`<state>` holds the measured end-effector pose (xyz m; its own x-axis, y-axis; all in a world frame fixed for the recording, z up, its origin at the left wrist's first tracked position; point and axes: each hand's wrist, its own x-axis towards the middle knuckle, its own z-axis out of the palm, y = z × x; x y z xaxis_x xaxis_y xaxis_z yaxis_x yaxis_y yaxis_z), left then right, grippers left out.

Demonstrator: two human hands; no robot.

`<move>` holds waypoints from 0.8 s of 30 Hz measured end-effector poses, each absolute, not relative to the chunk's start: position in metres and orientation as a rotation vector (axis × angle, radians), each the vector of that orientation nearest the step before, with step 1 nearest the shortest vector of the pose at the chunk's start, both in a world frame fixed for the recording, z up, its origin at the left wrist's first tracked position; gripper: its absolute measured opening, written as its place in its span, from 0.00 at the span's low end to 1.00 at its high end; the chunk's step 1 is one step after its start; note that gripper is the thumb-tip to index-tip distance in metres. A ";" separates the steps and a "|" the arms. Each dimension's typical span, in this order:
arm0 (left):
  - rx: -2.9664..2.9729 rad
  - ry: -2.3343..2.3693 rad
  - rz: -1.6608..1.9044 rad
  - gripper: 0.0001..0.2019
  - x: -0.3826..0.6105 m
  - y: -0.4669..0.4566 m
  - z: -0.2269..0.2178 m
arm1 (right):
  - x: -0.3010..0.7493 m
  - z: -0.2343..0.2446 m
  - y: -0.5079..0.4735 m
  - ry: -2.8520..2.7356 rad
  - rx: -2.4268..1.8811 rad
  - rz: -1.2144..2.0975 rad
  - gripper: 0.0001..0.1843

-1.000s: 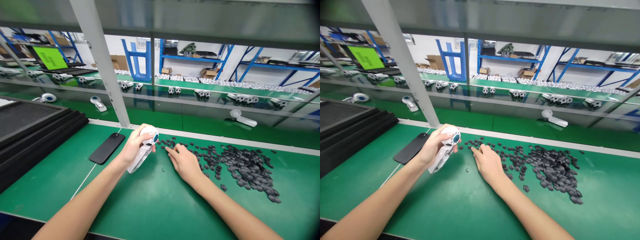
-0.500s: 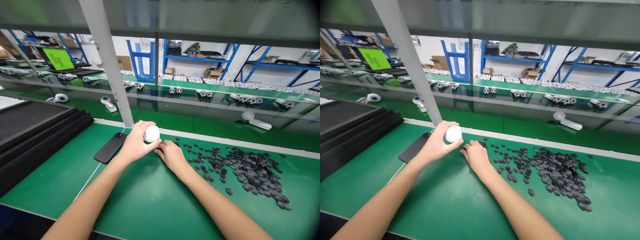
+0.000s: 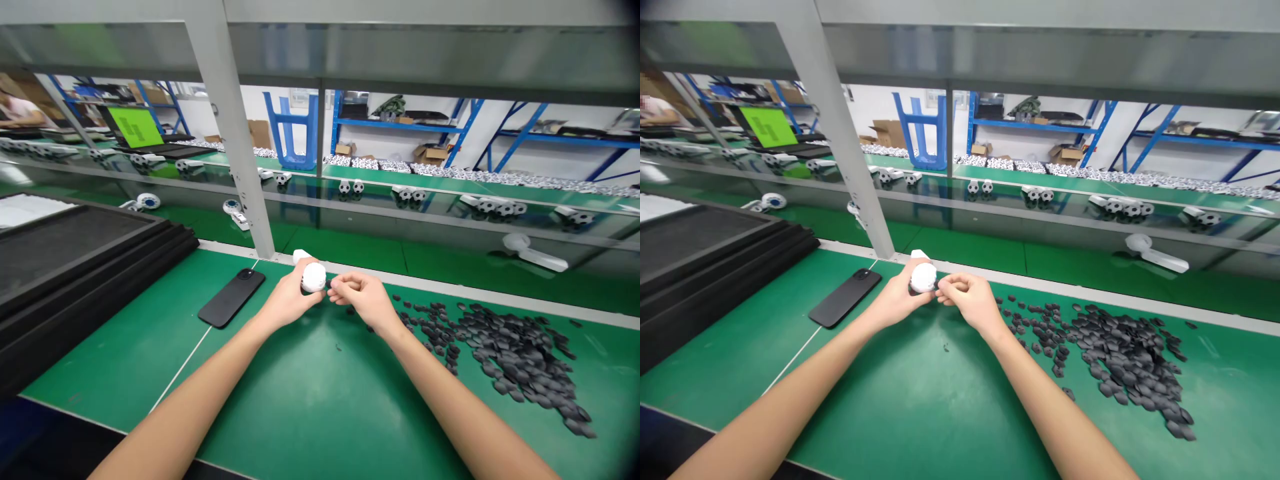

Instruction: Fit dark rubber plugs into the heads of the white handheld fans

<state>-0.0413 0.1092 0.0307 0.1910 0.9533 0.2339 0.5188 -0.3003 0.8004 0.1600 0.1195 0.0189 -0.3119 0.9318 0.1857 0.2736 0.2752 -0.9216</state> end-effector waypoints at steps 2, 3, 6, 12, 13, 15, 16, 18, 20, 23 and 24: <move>1.910 1.345 0.978 0.25 -0.040 0.110 0.026 | 0.157 0.017 0.118 -1.538 -0.998 1.285 0.20; 1.912 1.341 0.973 0.26 -0.039 0.110 0.025 | 0.155 0.015 0.117 -1.465 -0.972 1.340 0.20; 1.898 1.290 0.970 0.28 -0.039 0.108 0.026 | 0.148 0.011 0.115 -1.424 -0.962 1.331 0.20; 1.806 1.194 0.959 0.31 -0.039 0.105 0.030 | 0.146 0.007 0.115 -1.455 -0.964 1.220 0.16; 1.795 1.207 0.961 0.32 -0.038 0.104 0.031 | 0.147 0.007 0.115 -1.465 -0.971 1.192 0.16; 1.782 1.218 0.972 0.32 -0.036 0.102 0.032 | 0.149 0.010 0.115 -1.505 -0.990 1.106 0.15; 1.780 1.212 0.982 0.31 -0.035 0.102 0.033 | 0.150 0.012 0.115 -1.533 -0.997 1.060 0.16; 1.786 1.182 1.002 0.30 -0.034 0.101 0.034 | 0.152 0.016 0.115 -1.599 -0.990 0.993 0.17; 1.789 1.149 1.008 0.29 -0.034 0.101 0.034 | 0.153 0.020 0.115 -1.673 -0.973 0.931 0.17; 1.782 1.147 0.986 0.29 -0.035 0.101 0.033 | 0.153 0.023 0.114 -1.792 -0.991 0.776 0.17; 1.781 1.154 0.976 0.30 -0.035 0.101 0.032 | 0.153 0.023 0.113 -1.818 -1.003 0.733 0.17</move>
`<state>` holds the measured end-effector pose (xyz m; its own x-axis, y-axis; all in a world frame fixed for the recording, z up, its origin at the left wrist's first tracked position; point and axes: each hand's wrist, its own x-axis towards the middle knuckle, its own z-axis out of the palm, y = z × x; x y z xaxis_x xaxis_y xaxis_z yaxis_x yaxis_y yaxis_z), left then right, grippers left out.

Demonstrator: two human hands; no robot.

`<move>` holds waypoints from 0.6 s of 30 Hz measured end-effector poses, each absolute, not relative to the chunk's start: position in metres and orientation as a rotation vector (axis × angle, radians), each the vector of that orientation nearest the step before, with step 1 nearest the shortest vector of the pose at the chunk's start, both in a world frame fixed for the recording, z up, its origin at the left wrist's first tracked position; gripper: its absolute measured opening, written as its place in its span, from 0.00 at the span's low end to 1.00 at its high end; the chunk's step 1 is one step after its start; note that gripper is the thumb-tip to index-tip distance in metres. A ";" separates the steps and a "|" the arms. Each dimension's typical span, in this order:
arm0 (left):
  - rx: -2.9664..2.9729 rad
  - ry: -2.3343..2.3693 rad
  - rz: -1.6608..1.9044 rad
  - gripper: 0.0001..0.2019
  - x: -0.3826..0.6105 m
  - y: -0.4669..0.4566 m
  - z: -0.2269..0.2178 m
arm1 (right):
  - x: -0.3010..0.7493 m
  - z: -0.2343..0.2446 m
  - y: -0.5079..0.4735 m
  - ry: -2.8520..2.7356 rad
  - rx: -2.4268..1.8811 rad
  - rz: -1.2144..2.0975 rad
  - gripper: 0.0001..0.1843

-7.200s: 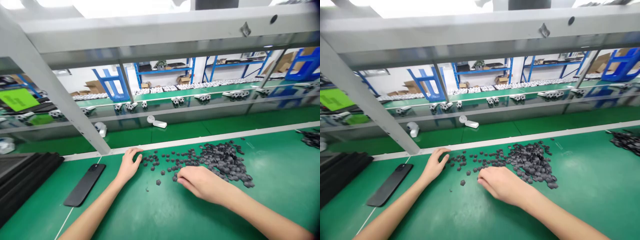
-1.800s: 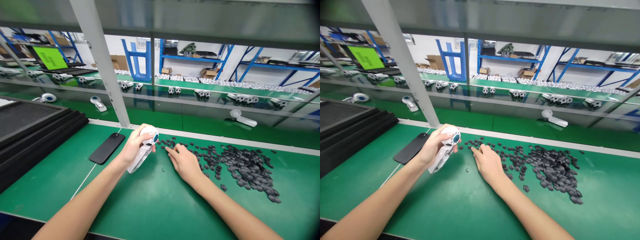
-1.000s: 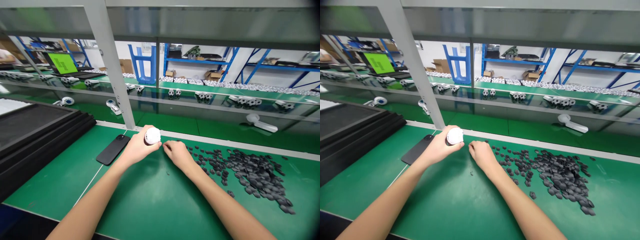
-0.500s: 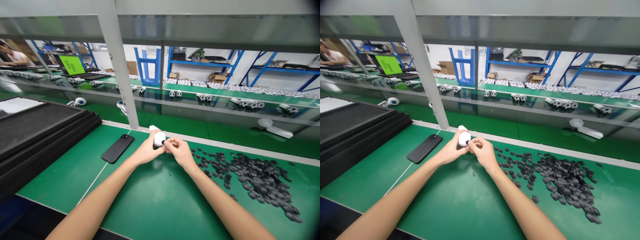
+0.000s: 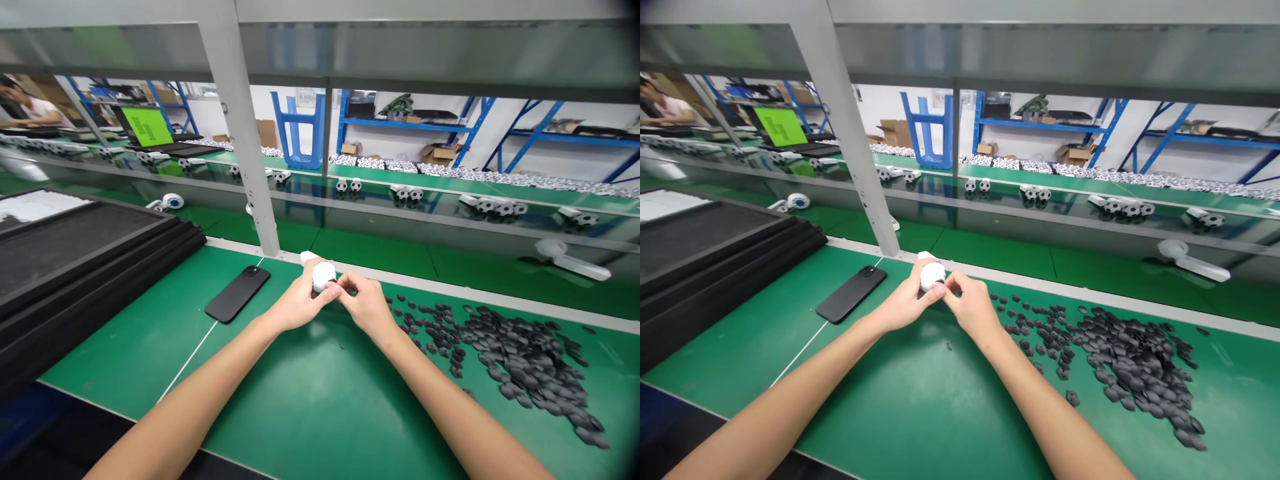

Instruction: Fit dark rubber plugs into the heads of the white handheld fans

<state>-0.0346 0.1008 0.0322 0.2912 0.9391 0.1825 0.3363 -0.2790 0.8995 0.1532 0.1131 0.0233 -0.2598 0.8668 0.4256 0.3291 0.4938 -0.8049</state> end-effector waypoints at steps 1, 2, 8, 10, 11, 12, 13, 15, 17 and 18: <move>1.778 1.160 0.968 0.30 -0.034 0.101 0.031 | 0.153 0.023 0.113 -1.829 -1.012 0.713 0.17; 1.773 1.164 0.963 0.31 -0.034 0.101 0.031 | 0.153 0.023 0.113 -1.827 -1.015 0.719 0.17; 1.762 1.183 0.994 0.30 -0.030 0.099 0.031 | 0.156 0.015 0.118 -1.774 -1.059 0.778 0.18; 1.804 1.165 0.997 0.27 -0.030 0.099 0.033 | 0.157 0.010 0.120 -1.796 -1.086 0.750 0.18; 1.823 1.157 0.999 0.26 -0.030 0.099 0.033 | 0.158 0.008 0.121 -1.806 -1.093 0.742 0.18; 1.833 1.151 1.003 0.25 -0.030 0.099 0.033 | 0.158 0.007 0.122 -1.814 -1.094 0.737 0.18; 1.833 1.146 1.012 0.24 -0.030 0.099 0.033 | 0.158 0.006 0.123 -1.823 -1.089 0.732 0.17; 1.787 1.133 1.048 0.25 -0.029 0.101 0.030 | 0.158 0.007 0.125 -1.856 -1.066 0.719 0.14; 1.713 1.128 1.110 0.26 -0.028 0.104 0.025 | 0.159 0.010 0.127 -1.913 -1.038 0.702 0.12; 1.674 1.132 1.144 0.25 -0.028 0.106 0.022 | 0.160 0.011 0.128 -1.944 -1.026 0.692 0.13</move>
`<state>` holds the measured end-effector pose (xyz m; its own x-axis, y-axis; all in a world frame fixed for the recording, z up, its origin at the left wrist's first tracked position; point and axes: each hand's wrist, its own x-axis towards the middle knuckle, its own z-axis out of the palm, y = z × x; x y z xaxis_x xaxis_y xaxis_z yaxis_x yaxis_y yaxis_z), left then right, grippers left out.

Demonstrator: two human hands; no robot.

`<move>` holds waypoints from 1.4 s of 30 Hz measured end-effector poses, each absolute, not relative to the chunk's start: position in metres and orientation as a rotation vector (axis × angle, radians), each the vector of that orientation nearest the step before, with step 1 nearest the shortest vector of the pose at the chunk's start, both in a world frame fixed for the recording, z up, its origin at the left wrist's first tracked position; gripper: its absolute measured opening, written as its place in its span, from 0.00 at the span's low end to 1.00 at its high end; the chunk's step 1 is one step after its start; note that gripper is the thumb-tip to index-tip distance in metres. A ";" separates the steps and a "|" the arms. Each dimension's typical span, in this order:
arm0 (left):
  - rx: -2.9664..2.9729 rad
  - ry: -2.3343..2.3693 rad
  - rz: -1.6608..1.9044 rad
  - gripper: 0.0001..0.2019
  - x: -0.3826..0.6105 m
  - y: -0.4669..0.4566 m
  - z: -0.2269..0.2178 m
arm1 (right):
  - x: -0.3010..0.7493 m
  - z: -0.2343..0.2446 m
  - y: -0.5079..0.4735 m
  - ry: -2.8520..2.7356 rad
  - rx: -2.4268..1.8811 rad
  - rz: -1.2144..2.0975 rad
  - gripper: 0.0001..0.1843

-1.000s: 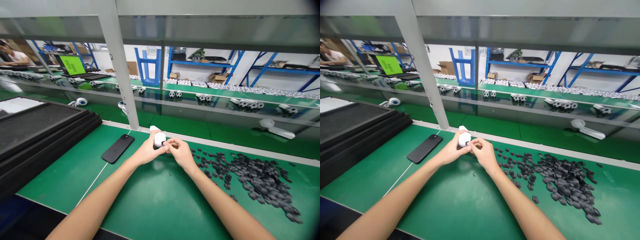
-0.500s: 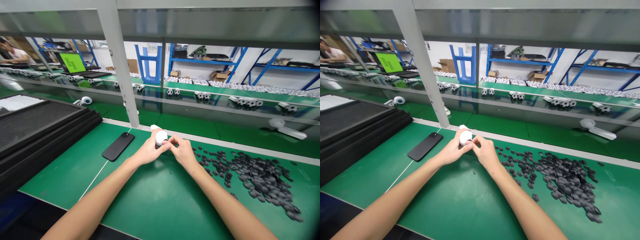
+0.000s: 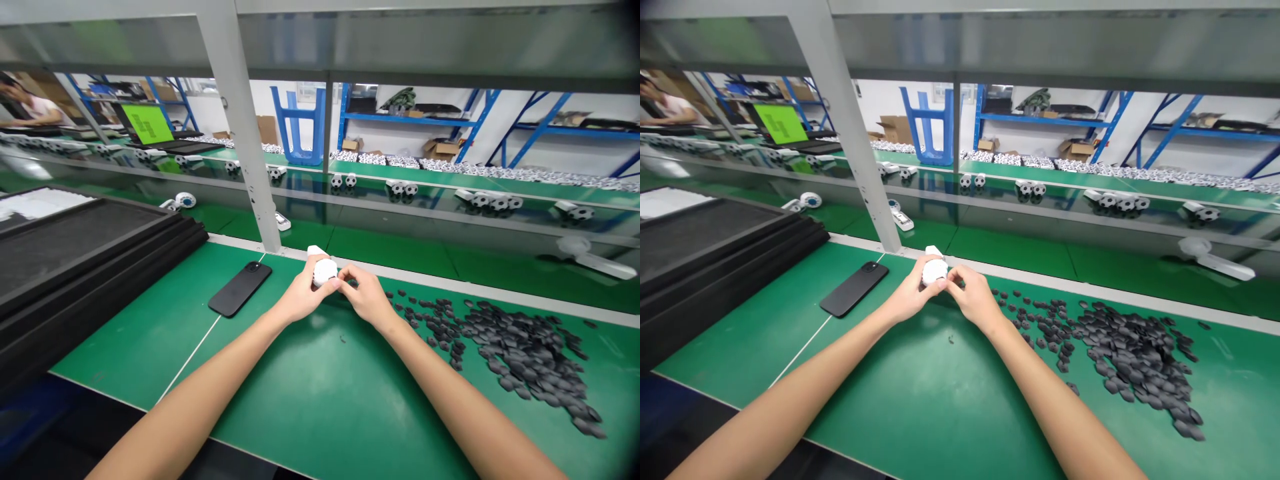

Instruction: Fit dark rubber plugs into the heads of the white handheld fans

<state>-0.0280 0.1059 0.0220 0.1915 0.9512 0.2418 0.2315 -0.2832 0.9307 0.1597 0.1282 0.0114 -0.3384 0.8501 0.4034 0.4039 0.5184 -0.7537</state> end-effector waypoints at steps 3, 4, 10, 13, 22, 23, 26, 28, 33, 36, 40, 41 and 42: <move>1.601 1.164 1.237 0.24 -0.030 0.112 0.016 | 0.166 0.013 0.134 -2.021 -1.026 0.640 0.19; 1.585 1.171 1.263 0.24 -0.031 0.113 0.015 | 0.168 0.012 0.136 -2.044 -1.041 0.608 0.20; 1.509 1.150 1.391 0.24 -0.038 0.118 0.016 | 0.174 -0.005 0.142 -2.210 -1.135 0.405 0.13; 1.495 1.127 1.409 0.24 -0.040 0.119 0.018 | 0.170 -0.009 0.141 -2.255 -1.131 0.374 0.10; 1.559 1.109 1.429 0.20 -0.046 0.122 0.015 | 0.167 0.014 0.136 -2.017 -1.122 0.584 0.16; 1.590 1.112 1.421 0.20 -0.045 0.122 0.013 | 0.168 0.018 0.136 -1.990 -1.111 0.647 0.16; 1.717 1.116 1.386 0.25 -0.040 0.121 0.003 | 0.169 0.029 0.134 -1.946 -1.060 0.840 0.19; 1.816 1.114 1.366 0.27 -0.038 0.120 -0.001 | 0.167 0.034 0.131 -1.875 -1.028 1.000 0.20; 2.021 1.087 1.296 0.25 -0.038 0.114 0.006 | 0.160 0.033 0.125 -1.692 -0.997 1.180 0.17; 2.094 1.058 1.224 0.27 -0.039 0.111 0.013 | 0.158 0.030 0.123 -1.779 -1.008 1.018 0.14; 2.117 1.066 1.164 0.27 -0.039 0.108 0.018 | 0.158 0.030 0.122 -1.898 -0.993 0.780 0.11; 2.115 1.080 1.152 0.27 -0.039 0.108 0.018 | 0.158 0.030 0.122 -1.909 -0.987 0.755 0.12; 2.114 1.093 1.140 0.26 -0.038 0.108 0.019 | 0.159 0.030 0.122 -1.919 -0.984 0.736 0.12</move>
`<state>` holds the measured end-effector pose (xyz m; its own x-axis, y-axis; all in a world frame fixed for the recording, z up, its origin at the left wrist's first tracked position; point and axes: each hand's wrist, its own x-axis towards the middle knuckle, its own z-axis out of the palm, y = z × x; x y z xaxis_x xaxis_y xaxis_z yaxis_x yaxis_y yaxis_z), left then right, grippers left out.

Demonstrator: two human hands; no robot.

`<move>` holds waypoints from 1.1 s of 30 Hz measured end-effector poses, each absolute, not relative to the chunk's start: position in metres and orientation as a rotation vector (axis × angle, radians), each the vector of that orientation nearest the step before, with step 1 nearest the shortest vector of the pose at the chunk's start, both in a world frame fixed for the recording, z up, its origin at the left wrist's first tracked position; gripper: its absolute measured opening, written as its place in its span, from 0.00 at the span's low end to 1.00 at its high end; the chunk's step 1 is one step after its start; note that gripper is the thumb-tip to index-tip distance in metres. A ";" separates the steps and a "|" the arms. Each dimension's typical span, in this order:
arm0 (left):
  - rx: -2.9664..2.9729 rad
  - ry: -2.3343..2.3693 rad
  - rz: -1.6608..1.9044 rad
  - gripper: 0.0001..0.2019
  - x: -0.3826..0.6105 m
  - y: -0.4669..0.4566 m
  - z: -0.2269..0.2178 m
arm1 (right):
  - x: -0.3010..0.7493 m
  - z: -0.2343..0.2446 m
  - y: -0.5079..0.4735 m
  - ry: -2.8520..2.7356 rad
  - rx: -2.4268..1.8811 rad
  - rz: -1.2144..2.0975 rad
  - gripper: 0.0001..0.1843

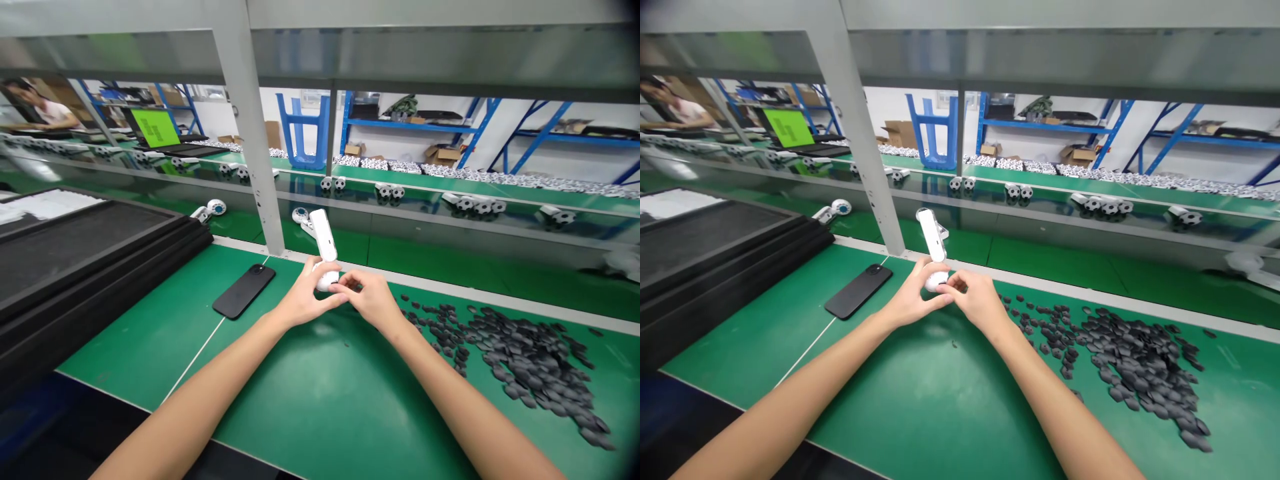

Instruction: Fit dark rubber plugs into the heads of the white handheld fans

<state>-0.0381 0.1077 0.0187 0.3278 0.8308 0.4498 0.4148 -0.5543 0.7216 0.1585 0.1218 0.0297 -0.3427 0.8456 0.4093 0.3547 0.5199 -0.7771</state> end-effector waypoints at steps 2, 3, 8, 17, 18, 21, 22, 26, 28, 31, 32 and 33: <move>2.119 1.103 1.124 0.24 -0.037 0.108 0.019 | 0.160 0.029 0.123 -1.942 -0.983 0.699 0.13; 2.124 1.100 1.122 0.23 -0.036 0.109 0.019 | 0.161 0.029 0.123 -1.954 -0.983 0.682 0.13; 2.150 1.076 1.114 0.18 -0.036 0.109 0.021 | 0.165 0.024 0.127 -1.978 -0.995 0.686 0.15; 2.100 1.070 1.124 0.17 -0.034 0.106 0.024 | 0.167 0.020 0.125 -2.048 -0.948 0.649 0.10; 2.082 1.079 1.147 0.16 -0.034 0.106 0.024 | 0.168 0.020 0.125 -2.088 -0.933 0.634 0.09; 2.032 1.127 1.223 0.15 -0.039 0.109 0.023 | 0.172 0.021 0.127 -2.229 -0.933 0.536 0.11; 2.013 1.146 1.246 0.14 -0.041 0.111 0.023 | 0.174 0.021 0.128 -2.278 -0.957 0.481 0.12; 1.892 1.209 1.320 0.12 -0.052 0.119 0.022 | 0.186 0.022 0.132 -2.452 -1.117 0.260 0.10; 1.841 1.228 1.332 0.11 -0.055 0.121 0.022 | 0.191 0.021 0.134 -2.499 -1.163 0.242 0.09; 1.820 1.235 1.304 0.13 -0.056 0.121 0.023 | 0.191 0.016 0.135 -2.465 -1.183 0.363 0.07; 1.826 1.230 1.284 0.15 -0.056 0.121 0.023 | 0.190 0.014 0.135 -2.436 -1.182 0.413 0.06; 1.839 1.224 1.265 0.19 -0.056 0.121 0.023 | 0.188 0.013 0.135 -2.403 -1.182 0.453 0.05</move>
<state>-0.0561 0.1209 0.0225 0.1261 0.9137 0.3864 0.3561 -0.4053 0.8420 0.1882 0.1352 0.0125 -0.5492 0.8044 0.2265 0.6669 0.5852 -0.4614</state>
